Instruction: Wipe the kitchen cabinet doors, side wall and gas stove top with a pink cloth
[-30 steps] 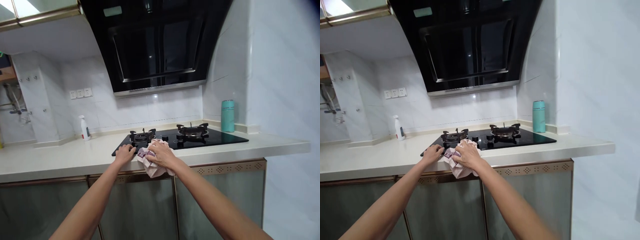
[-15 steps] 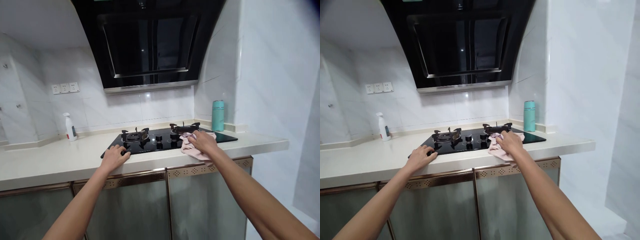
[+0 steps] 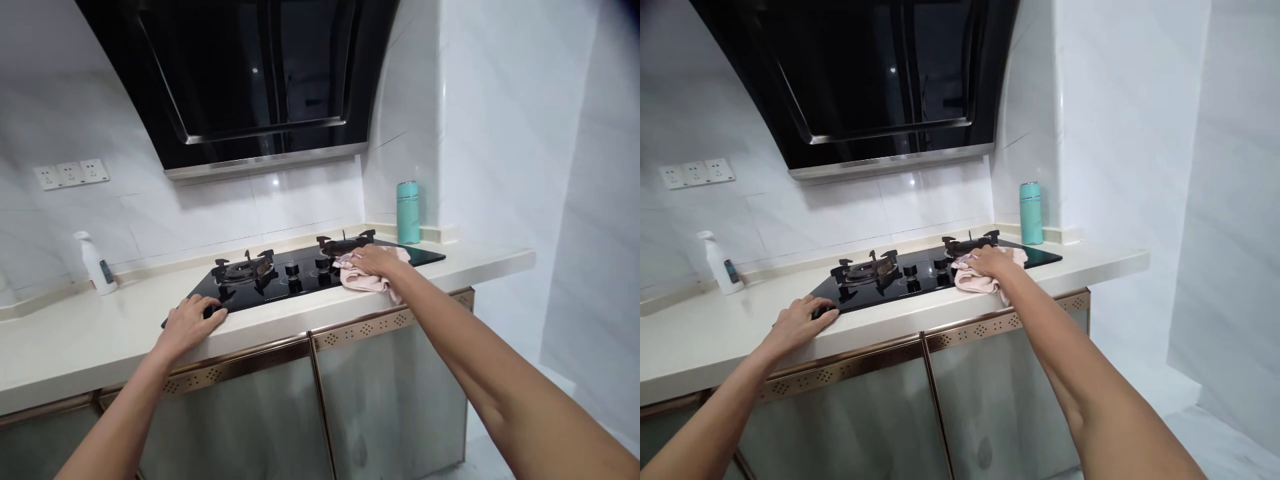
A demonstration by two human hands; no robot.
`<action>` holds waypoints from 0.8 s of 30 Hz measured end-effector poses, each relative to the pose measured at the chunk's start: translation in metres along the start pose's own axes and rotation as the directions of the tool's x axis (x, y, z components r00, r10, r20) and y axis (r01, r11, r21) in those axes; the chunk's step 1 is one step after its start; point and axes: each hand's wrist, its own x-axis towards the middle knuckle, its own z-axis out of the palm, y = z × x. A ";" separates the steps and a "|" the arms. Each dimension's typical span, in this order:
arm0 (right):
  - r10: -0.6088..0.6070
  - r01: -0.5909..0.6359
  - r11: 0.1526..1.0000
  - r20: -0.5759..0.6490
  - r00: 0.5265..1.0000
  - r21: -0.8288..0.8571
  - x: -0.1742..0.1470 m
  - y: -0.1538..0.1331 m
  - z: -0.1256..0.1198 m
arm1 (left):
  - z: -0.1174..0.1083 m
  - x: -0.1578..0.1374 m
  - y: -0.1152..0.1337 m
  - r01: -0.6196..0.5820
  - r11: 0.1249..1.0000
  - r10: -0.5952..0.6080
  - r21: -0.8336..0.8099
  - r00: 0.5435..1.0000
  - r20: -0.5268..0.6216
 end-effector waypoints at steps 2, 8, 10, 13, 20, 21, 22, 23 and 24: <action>0.129 -0.129 0.991 0.015 0.992 0.014 -0.001 0.012 -0.001 | -0.001 0.000 -0.002 -0.013 1.000 0.013 0.005 1.000 -0.004; 0.217 -0.217 0.976 -0.033 0.976 0.010 -0.023 0.010 -0.005 | 0.002 -0.013 0.029 -0.189 0.973 0.175 -0.130 0.978 -0.111; 0.133 -0.134 0.991 -0.051 0.990 -0.009 -0.037 -0.003 -0.007 | 0.010 -0.016 0.061 -0.302 0.937 0.286 -0.177 0.952 -0.108; -0.043 0.043 0.999 -0.069 0.997 -0.001 -0.061 -0.029 -0.006 | 0.021 -0.012 0.121 -0.517 0.842 0.507 -0.156 0.856 -0.101; -0.385 0.403 0.906 -0.141 0.912 0.133 -0.067 -0.045 0.001 | 0.031 0.012 0.183 -0.538 0.841 0.540 -0.056 0.841 0.023; -0.327 0.342 0.931 -0.120 0.937 0.132 -0.060 -0.034 -0.001 | 0.031 0.013 0.183 -0.500 0.863 0.504 -0.071 0.862 0.052; -0.251 0.262 0.958 -0.102 0.963 0.119 -0.053 -0.021 -0.004 | 0.031 0.014 0.182 -0.466 0.881 0.472 -0.085 0.878 0.079; -0.168 0.177 0.979 -0.095 0.981 0.102 -0.046 -0.006 -0.007 | 0.030 0.014 0.181 -0.446 0.890 0.454 -0.095 0.885 0.104; -0.084 0.093 0.992 -0.097 0.992 0.086 -0.041 0.011 -0.010 | 0.029 0.014 0.181 -0.441 0.892 0.450 -0.100 0.884 0.123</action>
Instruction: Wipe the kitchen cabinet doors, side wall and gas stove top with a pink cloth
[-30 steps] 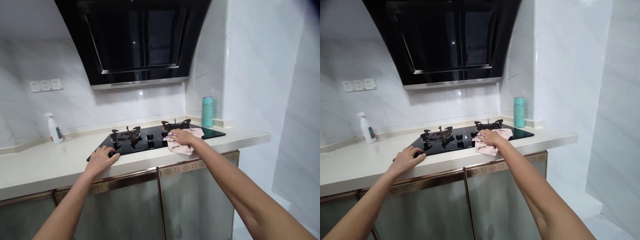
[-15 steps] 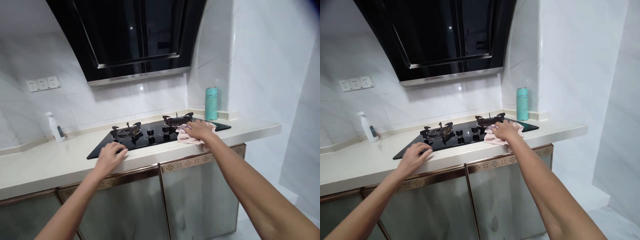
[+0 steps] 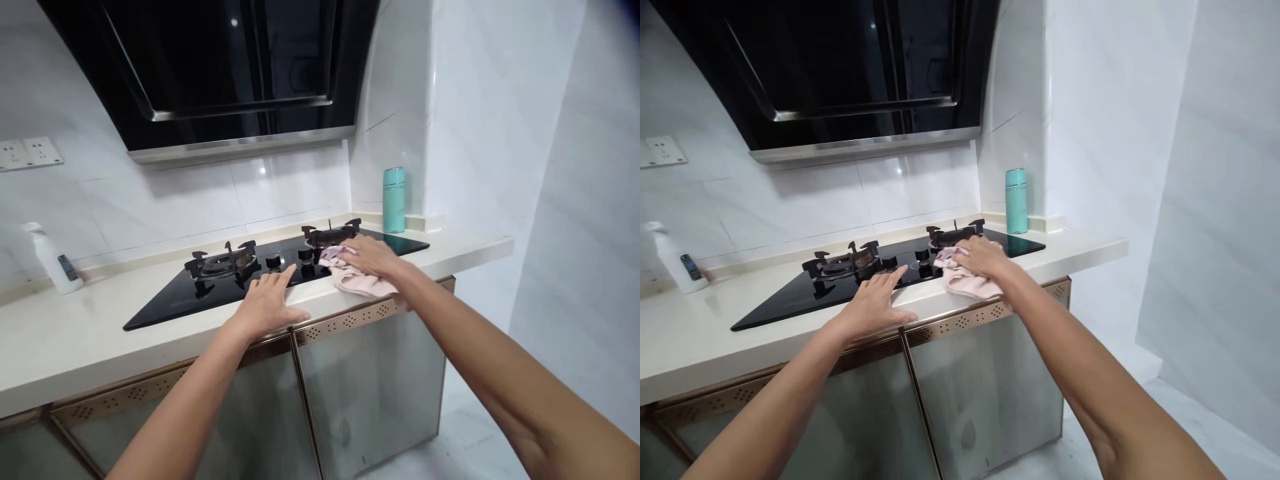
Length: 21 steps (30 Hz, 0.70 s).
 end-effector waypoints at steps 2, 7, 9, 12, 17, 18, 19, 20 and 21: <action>0.152 -0.153 0.988 -0.035 0.988 -0.036 0.002 0.034 -0.009 | -0.002 -0.001 0.000 -0.014 1.000 0.014 0.002 1.000 0.026; 0.444 -0.463 0.883 -0.188 0.876 -0.072 -0.017 0.083 -0.026 | 0.001 -0.003 0.001 -0.033 0.999 0.033 0.009 0.999 -0.020; 0.494 -0.524 0.849 -0.245 0.834 -0.070 -0.026 0.083 -0.028 | 0.003 -0.003 0.001 -0.044 0.999 0.045 0.019 0.998 -0.053; 0.481 -0.520 0.850 -0.276 0.832 -0.084 -0.037 0.062 -0.026 | 0.007 -0.001 0.001 -0.061 0.998 0.063 0.031 0.995 -0.076; 0.223 -0.255 0.960 -0.237 0.946 -0.114 -0.057 -0.025 -0.001 | 0.010 0.001 0.002 -0.054 0.998 0.059 0.044 0.993 -0.105; 0.128 -0.160 0.981 -0.261 0.957 -0.106 -0.062 -0.045 0.006 | 0.011 0.000 0.002 -0.049 0.997 0.055 0.055 0.992 -0.118; 0.035 -0.067 0.993 -0.294 0.955 -0.098 -0.068 -0.063 0.013 | 0.011 0.000 0.002 -0.043 0.997 0.052 0.068 0.991 -0.127; -0.042 0.011 0.995 -0.335 0.941 -0.094 -0.073 -0.078 0.020 | 0.012 -0.001 0.002 -0.038 0.996 0.049 0.081 0.990 -0.132; -0.104 0.074 0.993 -0.376 0.921 -0.094 -0.077 -0.089 0.025 | 0.012 -0.002 0.002 -0.035 0.995 0.047 0.092 0.990 -0.134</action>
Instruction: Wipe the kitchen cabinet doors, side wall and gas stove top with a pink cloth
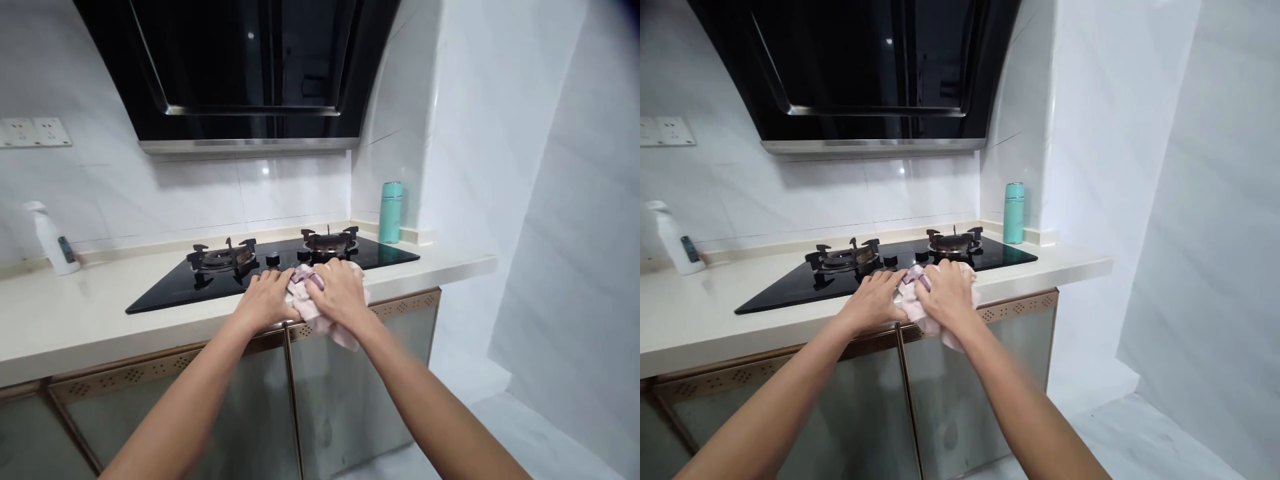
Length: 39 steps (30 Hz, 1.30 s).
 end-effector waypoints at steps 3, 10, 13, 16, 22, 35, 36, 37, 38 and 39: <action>-0.120 0.124 0.992 -0.100 0.988 0.038 -0.009 -0.010 0.005 | 0.001 -0.001 0.000 0.001 1.000 -0.001 0.019 1.000 -0.001; -0.190 0.202 0.979 -0.211 0.959 0.035 -0.013 0.009 0.017 | 0.002 -0.020 -0.003 -0.139 0.984 0.155 0.115 0.976 -0.150; -0.182 0.191 0.981 -0.228 0.957 0.018 -0.015 0.007 0.021 | 0.003 -0.059 -0.023 -0.085 0.984 0.125 0.156 0.955 -0.267; -0.155 0.157 0.988 -0.218 0.964 -0.009 -0.017 0.002 0.024 | 0.007 -0.113 -0.053 0.187 0.977 -0.124 0.100 0.888 -0.444; -0.023 0.012 0.999 -0.216 0.976 -0.053 -0.019 -0.007 0.028 | 0.024 -0.167 -0.078 0.396 0.917 -0.363 -0.040 0.790 -0.493; -0.170 0.188 0.974 -0.135 0.976 0.129 -0.028 -0.175 0.029 | 0.047 -0.147 -0.082 0.519 0.843 -0.507 -0.142 0.677 -0.534; -0.184 0.205 0.966 -0.137 0.973 0.158 -0.027 -0.189 0.030 | 0.046 -0.149 -0.084 0.518 0.847 -0.499 -0.123 0.691 -0.524; -0.196 0.220 0.959 -0.141 0.970 0.180 -0.027 -0.198 0.031 | 0.044 -0.151 -0.085 0.515 0.851 -0.489 -0.102 0.707 -0.511; -0.211 0.237 0.952 -0.146 0.967 0.195 -0.026 -0.203 0.031 | 0.042 -0.153 -0.086 0.510 0.856 -0.478 -0.082 0.724 -0.497; -0.236 0.263 0.943 -0.148 0.960 0.203 -0.026 -0.203 0.032 | 0.039 -0.155 -0.086 0.502 0.863 -0.466 -0.062 0.741 -0.484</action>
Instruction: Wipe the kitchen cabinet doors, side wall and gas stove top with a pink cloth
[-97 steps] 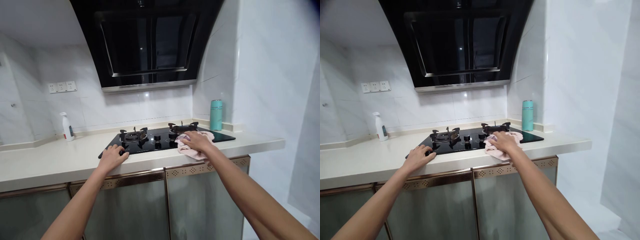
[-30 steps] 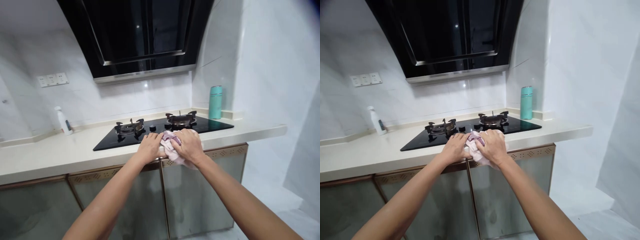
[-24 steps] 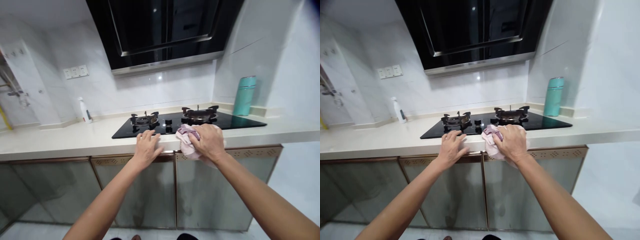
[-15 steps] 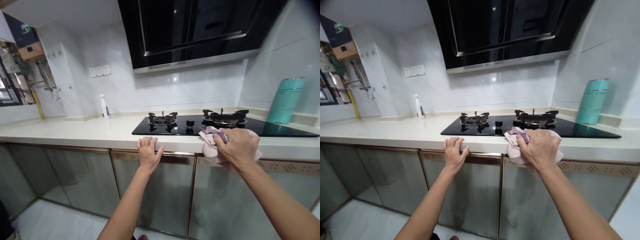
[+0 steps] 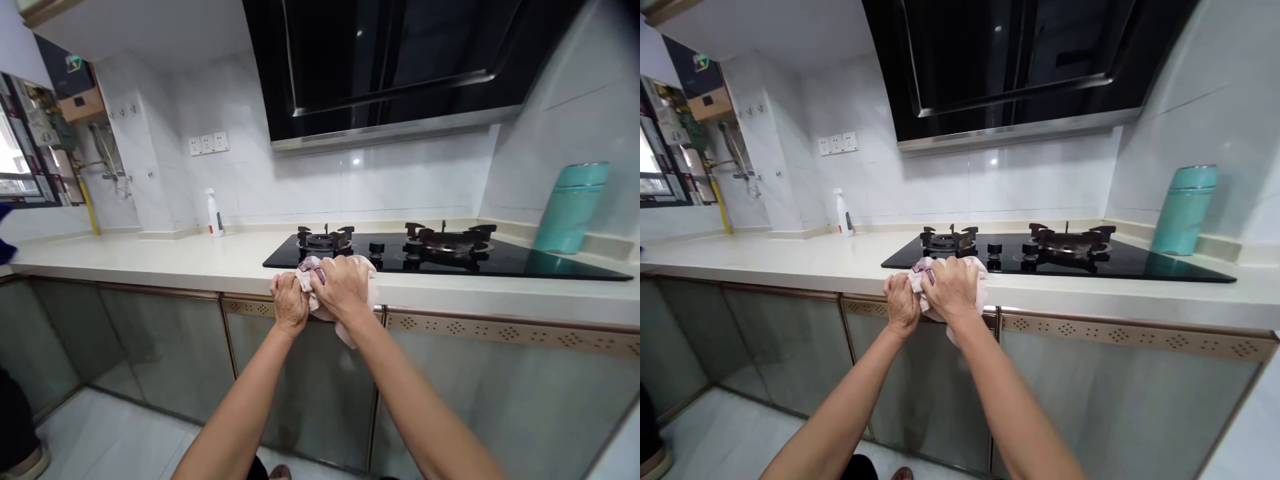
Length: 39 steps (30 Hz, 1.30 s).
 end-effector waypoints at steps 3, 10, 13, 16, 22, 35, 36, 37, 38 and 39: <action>-0.114 0.114 0.993 0.020 0.993 0.015 -0.003 0.018 -0.004 | -0.009 0.000 0.002 -0.028 1.000 0.028 0.008 1.000 0.011; -0.117 0.119 0.993 0.046 0.992 -0.028 -0.023 0.122 -0.035 | -0.011 0.001 0.007 -0.035 0.996 0.027 -0.080 0.996 -0.089; -0.016 0.025 0.996 0.095 0.995 -0.090 -0.034 0.188 -0.059 | -0.012 0.002 0.003 -0.066 0.994 0.058 -0.087 0.995 -0.083; 0.132 -0.102 0.971 0.128 0.983 -0.218 -0.040 0.241 -0.084 | -0.014 0.002 -0.001 -0.092 0.991 0.087 -0.093 0.994 -0.061; 0.521 -0.477 0.814 0.052 0.852 -0.333 -0.030 0.218 -0.098 | -0.009 0.005 0.007 -0.069 0.992 0.060 -0.108 0.994 -0.091; 0.002 -0.001 1.000 -0.076 0.997 0.012 -0.074 0.035 0.038 | -0.024 -0.004 0.003 -0.142 0.987 0.140 -0.070 0.990 -0.027; -0.062 0.065 0.998 -0.111 0.992 0.024 -0.085 0.045 0.046 | -0.023 -0.014 0.002 -0.140 0.988 0.137 -0.065 0.990 -0.047; -0.126 0.131 0.991 -0.138 0.982 0.030 -0.096 0.057 0.053 | -0.018 -0.026 0.000 -0.122 0.990 0.117 -0.066 0.990 -0.076; -0.183 0.190 0.981 -0.159 0.970 0.031 -0.107 0.069 0.060 | -0.010 -0.043 -0.003 -0.088 0.993 0.079 -0.073 0.991 -0.111; -0.225 0.231 0.973 -0.162 0.961 0.024 -0.117 0.081 0.066 | 0.000 -0.062 -0.006 -0.043 0.995 0.031 -0.090 0.991 -0.131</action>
